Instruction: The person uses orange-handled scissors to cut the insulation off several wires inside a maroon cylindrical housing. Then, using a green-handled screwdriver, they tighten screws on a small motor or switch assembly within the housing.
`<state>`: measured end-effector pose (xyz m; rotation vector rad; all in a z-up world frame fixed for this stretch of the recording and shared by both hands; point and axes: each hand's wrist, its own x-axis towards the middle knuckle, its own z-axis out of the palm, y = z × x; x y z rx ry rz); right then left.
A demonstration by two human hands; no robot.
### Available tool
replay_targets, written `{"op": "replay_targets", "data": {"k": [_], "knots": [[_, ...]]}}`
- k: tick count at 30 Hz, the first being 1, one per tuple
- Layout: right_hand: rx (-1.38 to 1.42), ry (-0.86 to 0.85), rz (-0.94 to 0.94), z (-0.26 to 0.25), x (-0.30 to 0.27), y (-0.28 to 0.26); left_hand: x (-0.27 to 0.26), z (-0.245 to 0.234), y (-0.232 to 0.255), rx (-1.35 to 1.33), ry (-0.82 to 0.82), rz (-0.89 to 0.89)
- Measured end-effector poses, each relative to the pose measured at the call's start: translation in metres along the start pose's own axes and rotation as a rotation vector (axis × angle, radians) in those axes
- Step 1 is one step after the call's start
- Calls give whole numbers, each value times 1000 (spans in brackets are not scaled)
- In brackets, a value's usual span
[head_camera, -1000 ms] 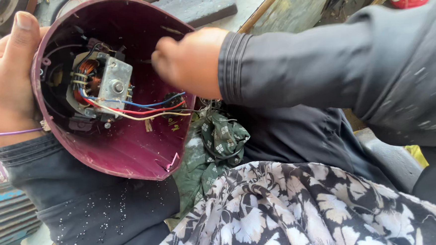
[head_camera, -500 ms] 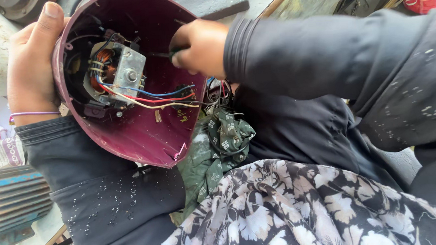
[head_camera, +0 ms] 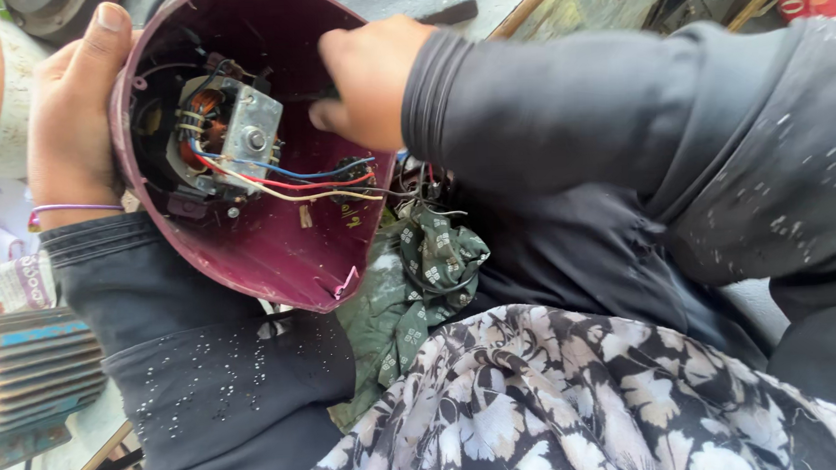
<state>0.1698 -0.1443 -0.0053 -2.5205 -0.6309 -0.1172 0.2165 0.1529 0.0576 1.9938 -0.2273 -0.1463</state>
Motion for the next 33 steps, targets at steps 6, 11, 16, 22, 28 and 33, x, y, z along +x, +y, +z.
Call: {"op": "replay_targets", "data": {"k": [6,11,16,22,28,33], "knots": [[4,-28,-89,4,-11,-3,-5,4,3,-1,5,8],[-844,421,-673,15,-40,-2,-2,-2,-4,33,-8,33],[-388,218,-339,-4,-22,-14,1,-4,-7,39,-5,48],[464,-114,117,15,3,2,-1,0,-2,75,17,32],[-159,182,-390,35,-14,10,-2,-2,-3,42,19,15],[-795,317,-676,18,-28,-8,-18,-16,-20,42,42,29]]}}
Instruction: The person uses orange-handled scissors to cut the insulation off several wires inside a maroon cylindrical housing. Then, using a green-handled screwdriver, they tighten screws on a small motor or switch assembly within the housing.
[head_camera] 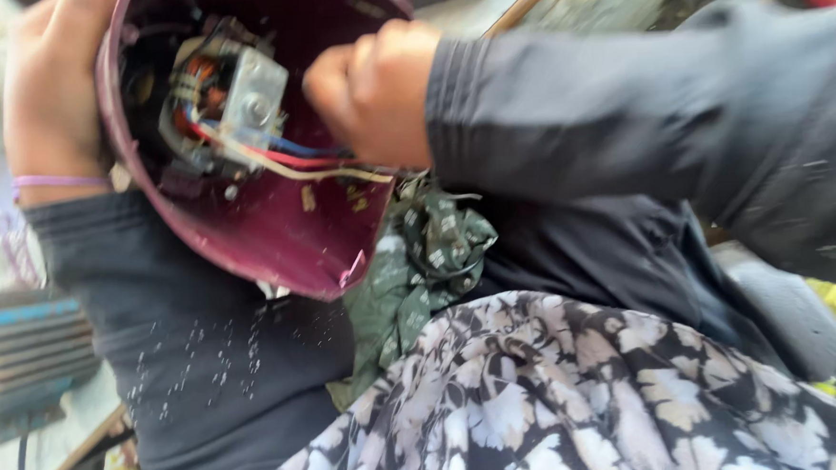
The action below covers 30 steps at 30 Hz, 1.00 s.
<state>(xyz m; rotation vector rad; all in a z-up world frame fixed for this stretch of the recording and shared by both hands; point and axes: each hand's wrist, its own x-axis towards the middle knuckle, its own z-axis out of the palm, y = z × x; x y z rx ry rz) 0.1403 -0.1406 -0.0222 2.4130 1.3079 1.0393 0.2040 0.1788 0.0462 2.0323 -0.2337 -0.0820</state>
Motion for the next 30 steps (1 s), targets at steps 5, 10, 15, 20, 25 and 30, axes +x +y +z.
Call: {"op": "replay_targets", "data": {"k": [5,10,15,20,25,30], "knots": [[292,90,280,-2,8,18,-15,-21,2,12,28,-13],[1049,-323,829,9,22,32,-14,-28,8,37,31,-41],[722,-363,572,0,11,23,-9,-25,8,20,25,-16],[-119,33,87,-5,-8,-4,-7,-18,-3,-5,13,-22],[267,-37,298,-2,2,4,-8,-14,-5,-21,11,-41],[989,-119,624,14,1,28,3,-10,2,-40,-3,-32]]}}
